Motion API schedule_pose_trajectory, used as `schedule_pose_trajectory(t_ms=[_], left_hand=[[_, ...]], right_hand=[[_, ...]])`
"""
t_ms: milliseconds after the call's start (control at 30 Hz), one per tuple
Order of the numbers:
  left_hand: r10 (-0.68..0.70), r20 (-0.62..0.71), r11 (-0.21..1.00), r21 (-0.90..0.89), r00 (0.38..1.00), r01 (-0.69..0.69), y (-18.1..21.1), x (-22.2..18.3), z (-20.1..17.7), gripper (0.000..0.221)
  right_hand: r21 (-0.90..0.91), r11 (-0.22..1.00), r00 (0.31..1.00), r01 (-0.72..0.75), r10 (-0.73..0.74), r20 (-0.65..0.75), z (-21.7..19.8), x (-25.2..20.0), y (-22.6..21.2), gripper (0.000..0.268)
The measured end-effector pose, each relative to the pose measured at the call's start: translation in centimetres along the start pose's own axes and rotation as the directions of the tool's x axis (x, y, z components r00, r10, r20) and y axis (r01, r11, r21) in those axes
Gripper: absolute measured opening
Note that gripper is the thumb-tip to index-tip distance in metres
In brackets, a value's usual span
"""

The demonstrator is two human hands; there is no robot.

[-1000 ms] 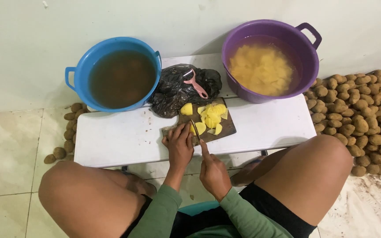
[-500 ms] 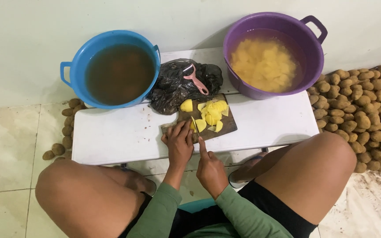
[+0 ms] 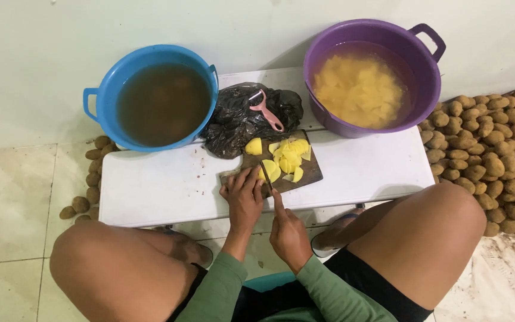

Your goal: Slicing a peeled potato into thin pieces using a knife on a small cutting board while seated.

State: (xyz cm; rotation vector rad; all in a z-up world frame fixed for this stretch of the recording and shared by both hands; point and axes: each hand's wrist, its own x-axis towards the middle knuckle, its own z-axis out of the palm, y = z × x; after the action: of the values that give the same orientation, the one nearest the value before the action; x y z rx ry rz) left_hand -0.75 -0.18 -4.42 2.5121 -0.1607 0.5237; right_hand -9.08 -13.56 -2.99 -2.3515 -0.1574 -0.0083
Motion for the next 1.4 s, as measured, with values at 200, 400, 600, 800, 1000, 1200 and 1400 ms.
schedule_pose_trajectory(t_ms=[200, 400, 600, 800, 1000, 1200, 1400], left_hand=[[-0.026, 0.039, 0.999, -0.037, 0.999, 0.027, 0.3, 0.2, -0.5, 0.033], [-0.006, 0.021, 0.999, -0.032, 1.000, 0.007, 0.0, 0.1, -0.3, 0.035], [-0.031, 0.026, 0.998, -0.058, 0.999, 0.033, 0.2, 0.2, -0.5, 0.033], [-0.013, 0.040, 0.999, -0.049, 0.999, 0.015, -0.5, -0.2, 0.4, 0.034], [-0.024, 0.016, 0.999, -0.037, 1.000, 0.025, -0.3, -0.1, 0.2, 0.034], [-0.029, 0.113, 1.000, 0.002, 0.993, 0.029, 0.5, 0.3, -1.0, 0.060], [-0.063, 0.155, 0.998, 0.040, 0.986, 0.057, 1.0, 0.5, -1.0, 0.057]], right_hand=[[-0.001, 1.000, 0.999, 0.031, -0.031, -0.020, -0.1, -0.1, -0.5, 0.066], [0.010, 0.999, 0.998, 0.043, -0.043, -0.036, 0.0, 0.0, -0.6, 0.065], [-0.030, 0.999, 1.000, 0.013, -0.013, -0.013, 0.0, 0.4, -0.6, 0.067], [-0.004, 0.999, 0.999, 0.041, -0.041, -0.035, 0.2, 0.3, -0.4, 0.065], [-0.088, 0.996, 1.000, -0.019, 0.017, -0.015, 0.6, 0.3, -0.6, 0.069], [-0.151, 0.988, 0.999, 0.030, -0.035, -0.029, -0.1, 1.0, -1.2, 0.072], [-0.189, 0.981, 0.999, 0.040, -0.044, -0.018, 1.0, 1.5, 0.1, 0.072]])
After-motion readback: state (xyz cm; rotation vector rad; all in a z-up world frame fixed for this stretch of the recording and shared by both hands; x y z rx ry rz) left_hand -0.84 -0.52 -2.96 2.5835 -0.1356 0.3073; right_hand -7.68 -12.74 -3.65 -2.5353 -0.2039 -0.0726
